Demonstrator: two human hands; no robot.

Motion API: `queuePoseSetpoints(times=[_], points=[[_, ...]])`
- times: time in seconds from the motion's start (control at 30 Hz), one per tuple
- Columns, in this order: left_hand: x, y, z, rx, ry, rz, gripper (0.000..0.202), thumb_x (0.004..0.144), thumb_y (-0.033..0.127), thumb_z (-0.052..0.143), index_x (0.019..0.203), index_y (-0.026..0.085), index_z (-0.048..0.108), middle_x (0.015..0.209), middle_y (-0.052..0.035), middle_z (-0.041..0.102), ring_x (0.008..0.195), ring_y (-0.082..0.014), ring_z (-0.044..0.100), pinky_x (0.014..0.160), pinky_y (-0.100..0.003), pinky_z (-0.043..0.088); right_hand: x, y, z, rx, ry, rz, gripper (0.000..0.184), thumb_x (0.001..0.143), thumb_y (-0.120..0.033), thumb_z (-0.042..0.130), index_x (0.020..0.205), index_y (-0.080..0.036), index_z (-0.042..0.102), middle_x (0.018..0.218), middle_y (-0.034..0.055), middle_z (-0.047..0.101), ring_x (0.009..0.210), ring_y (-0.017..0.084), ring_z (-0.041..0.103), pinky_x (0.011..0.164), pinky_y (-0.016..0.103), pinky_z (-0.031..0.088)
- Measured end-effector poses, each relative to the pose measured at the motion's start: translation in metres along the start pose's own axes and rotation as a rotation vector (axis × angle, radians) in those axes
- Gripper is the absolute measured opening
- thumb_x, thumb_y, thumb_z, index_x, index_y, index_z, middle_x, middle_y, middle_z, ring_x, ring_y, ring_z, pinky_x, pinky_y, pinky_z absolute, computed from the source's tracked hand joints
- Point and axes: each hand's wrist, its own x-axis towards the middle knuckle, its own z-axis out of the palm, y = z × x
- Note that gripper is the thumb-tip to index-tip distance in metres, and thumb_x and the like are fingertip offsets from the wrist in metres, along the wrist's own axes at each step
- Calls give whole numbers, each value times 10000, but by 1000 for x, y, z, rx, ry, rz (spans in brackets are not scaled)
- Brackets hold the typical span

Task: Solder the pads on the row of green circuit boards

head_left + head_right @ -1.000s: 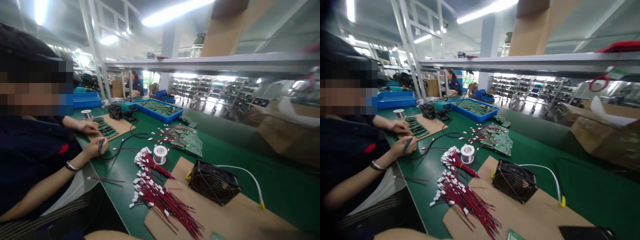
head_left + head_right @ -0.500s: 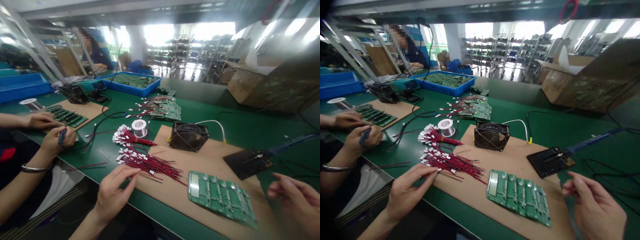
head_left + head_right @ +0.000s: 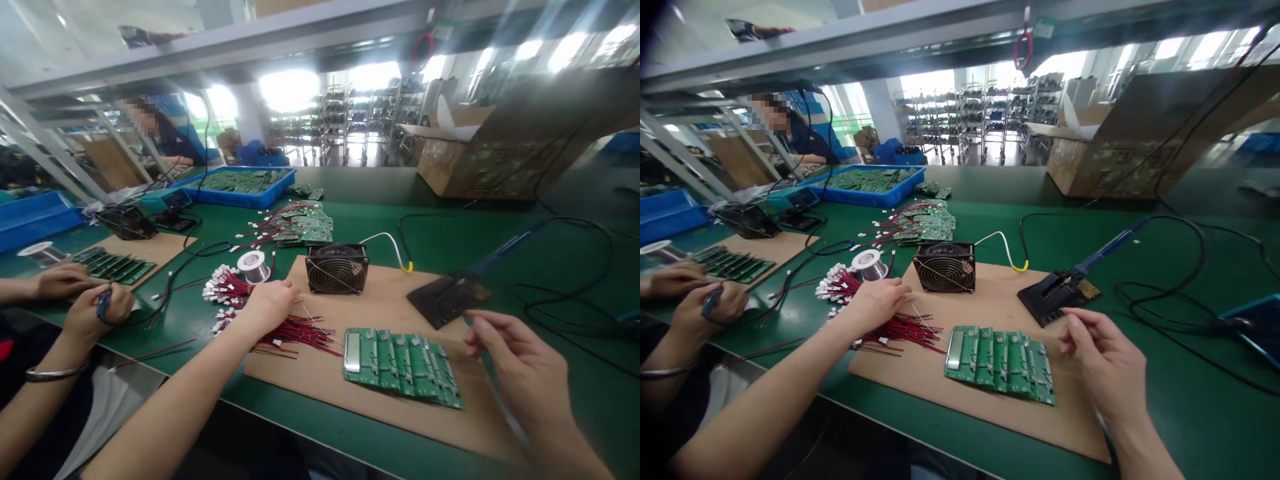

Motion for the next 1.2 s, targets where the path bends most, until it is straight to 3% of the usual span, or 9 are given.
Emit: queuePoseSetpoints(times=[0.07, 0.23, 0.37, 0.47, 0.57, 0.7, 0.87, 1.07, 1.2], points=[[4, -5, 4, 26, -6, -19, 223, 864, 185, 561, 658, 175, 645, 646, -18, 591, 592, -156, 578, 537, -232, 405, 1, 2, -1, -12, -16, -34, 259, 816, -409, 672, 934, -178, 673, 633, -5, 609, 515, 117, 538, 525, 220, 462], [-7, -20, 1, 29, 174, -98, 223, 959, 261, 463, 945, 186, 673, 862, -46, 652, 786, -179, 623, 680, -264, 456, 1, 8, -3, -58, -41, -100, 266, 844, -427, 634, 937, -181, 671, 614, -6, 603, 488, 117, 545, 501, 210, 473], [-15, -29, -1, 1, 272, -82, 238, 969, 291, 452, 914, 187, 658, 877, -42, 640, 815, -169, 616, 725, -263, 468, -1, 12, -6, -158, -96, -200, 229, 895, -395, 591, 974, -192, 661, 636, -9, 616, 500, 122, 565, 492, 211, 473], [-14, -29, 2, -40, 290, -30, 251, 973, 287, 429, 894, 184, 645, 908, -49, 640, 834, -168, 615, 745, -272, 482, -7, -2, 2, -305, -188, -515, 170, 925, -300, 540, 983, -189, 654, 765, 29, 660, 639, 153, 625, 571, 246, 506], [-10, -26, 6, -104, 269, 29, 233, 965, 300, 440, 897, 189, 633, 949, -52, 655, 858, -170, 622, 755, -277, 492, -22, -30, 27, -452, -424, -807, 246, 885, -259, 587, 1115, -181, 628, 1025, 99, 660, 929, 243, 630, 808, 396, 533], [-8, -23, 8, -216, 221, 90, 233, 935, 344, 480, 841, 209, 645, 829, -20, 678, 763, -155, 631, 702, -256, 490, -42, -51, 69, -696, -738, -726, 765, 653, -455, 837, 1300, -163, 550, 1246, 190, 559, 1130, 382, 528, 939, 551, 463], [-9, -31, 2, -342, 387, -87, 216, 864, 363, 551, 793, 199, 670, 760, -29, 697, 720, -165, 647, 711, -261, 502, -40, -37, 87, -751, -875, -611, 568, 758, -286, 763, 1276, -154, 570, 1191, 157, 571, 1102, 335, 538, 972, 523, 451], [5, -57, -10, -568, 701, -451, 217, 856, 374, 578, 822, 163, 618, 637, 16, 644, 479, -104, 571, 479, -207, 477, -34, -30, 84, -656, -955, -553, 654, 739, -131, 703, 1361, -185, 510, 1304, 151, 507, 1182, 333, 493, 1031, 544, 412], [21, -73, -24, -778, 846, -533, 252, 838, 373, 628, 807, 126, 585, 694, -6, 657, 501, -89, 570, 465, -207, 502, -35, -29, 84, -669, -975, -541, 637, 761, -136, 647, 1379, -178, 503, 1317, 159, 512, 1197, 333, 500, 1052, 569, 391]])
